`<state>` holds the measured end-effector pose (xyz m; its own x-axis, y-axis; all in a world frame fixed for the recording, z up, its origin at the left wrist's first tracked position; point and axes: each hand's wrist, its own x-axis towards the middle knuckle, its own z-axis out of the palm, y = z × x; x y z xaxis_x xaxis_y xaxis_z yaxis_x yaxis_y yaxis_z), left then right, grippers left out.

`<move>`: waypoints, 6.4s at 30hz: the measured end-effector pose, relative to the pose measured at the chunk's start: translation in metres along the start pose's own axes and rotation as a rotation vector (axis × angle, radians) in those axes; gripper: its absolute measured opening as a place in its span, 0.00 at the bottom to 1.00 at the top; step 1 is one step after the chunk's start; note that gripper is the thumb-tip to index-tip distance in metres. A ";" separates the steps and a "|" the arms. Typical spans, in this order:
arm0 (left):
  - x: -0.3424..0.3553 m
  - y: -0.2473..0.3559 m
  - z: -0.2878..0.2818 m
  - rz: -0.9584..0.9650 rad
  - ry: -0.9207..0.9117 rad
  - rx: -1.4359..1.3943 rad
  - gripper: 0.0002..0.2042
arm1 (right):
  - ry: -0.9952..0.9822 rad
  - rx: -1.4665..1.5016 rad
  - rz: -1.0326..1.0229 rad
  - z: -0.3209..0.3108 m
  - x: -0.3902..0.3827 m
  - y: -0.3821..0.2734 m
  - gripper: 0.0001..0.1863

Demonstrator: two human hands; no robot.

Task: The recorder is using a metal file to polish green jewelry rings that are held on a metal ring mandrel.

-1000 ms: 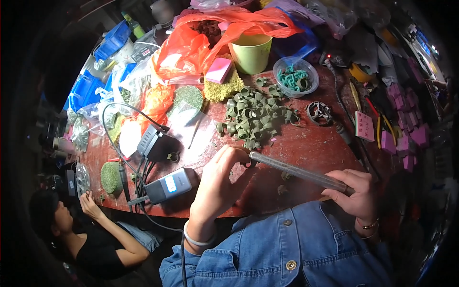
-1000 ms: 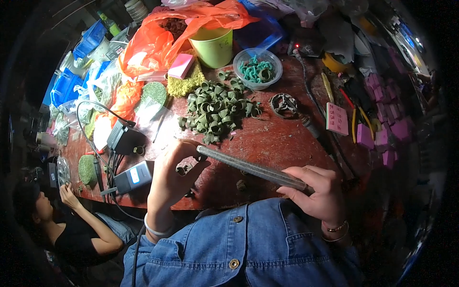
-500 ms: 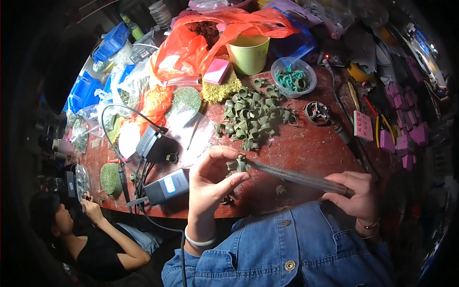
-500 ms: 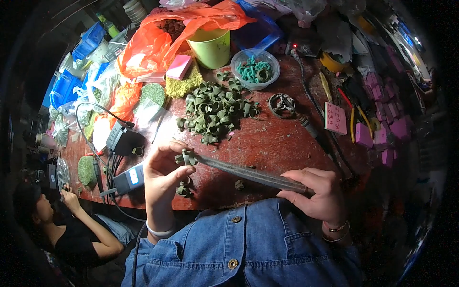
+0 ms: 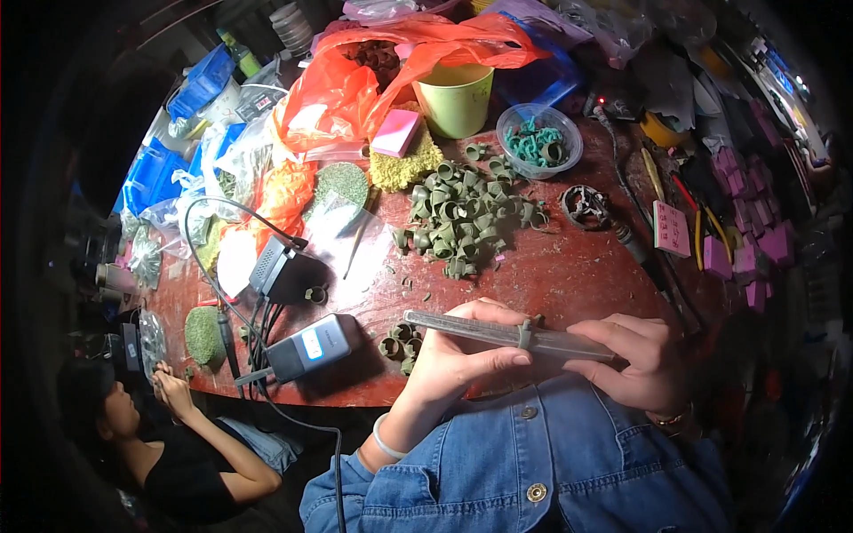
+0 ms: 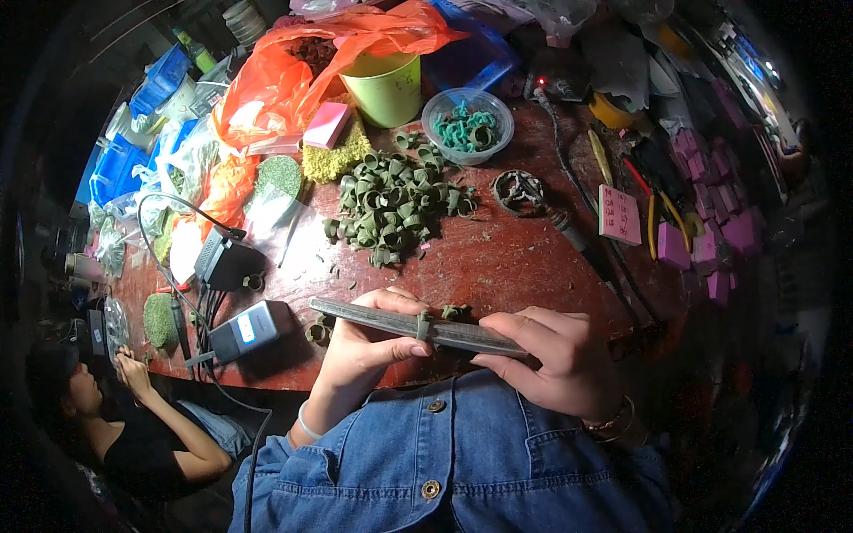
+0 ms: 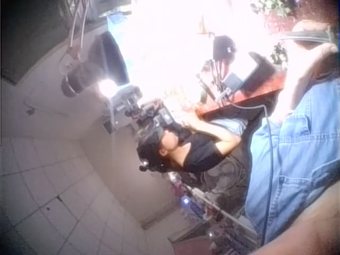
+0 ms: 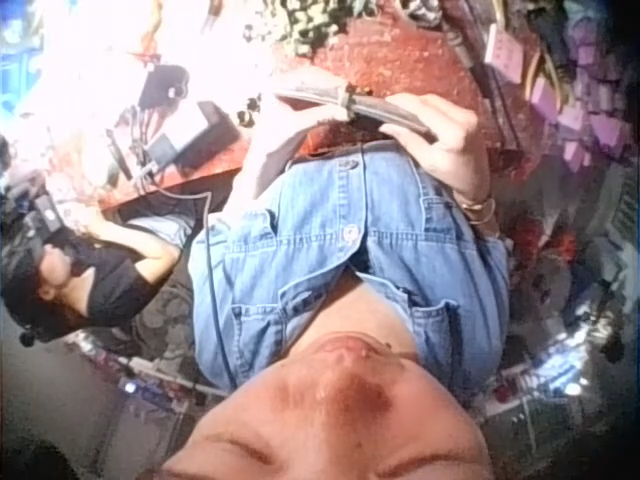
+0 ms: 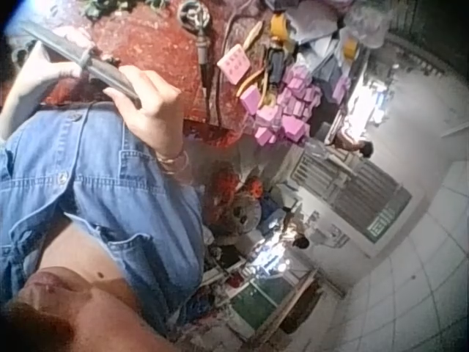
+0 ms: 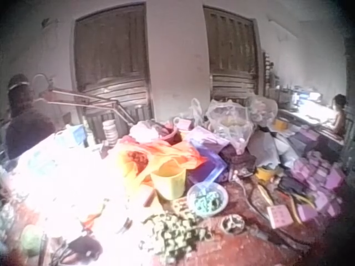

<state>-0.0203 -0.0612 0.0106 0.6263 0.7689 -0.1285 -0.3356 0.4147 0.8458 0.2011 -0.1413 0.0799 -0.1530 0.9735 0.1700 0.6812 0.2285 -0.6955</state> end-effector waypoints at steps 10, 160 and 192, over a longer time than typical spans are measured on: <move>-0.002 -0.002 0.000 -0.086 0.035 0.014 0.18 | 0.006 -0.053 0.005 0.004 0.000 -0.002 0.19; -0.004 0.002 0.000 -0.111 0.015 -0.283 0.21 | 0.026 -0.014 0.006 0.006 0.005 -0.002 0.18; -0.020 0.015 -0.020 0.031 0.112 -0.031 0.16 | -0.089 0.167 0.079 -0.002 0.001 0.000 0.15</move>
<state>-0.0517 -0.0603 0.0153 0.5331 0.8305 -0.1614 -0.3758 0.4033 0.8343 0.2027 -0.1405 0.0813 -0.1714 0.9838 0.0530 0.5665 0.1425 -0.8116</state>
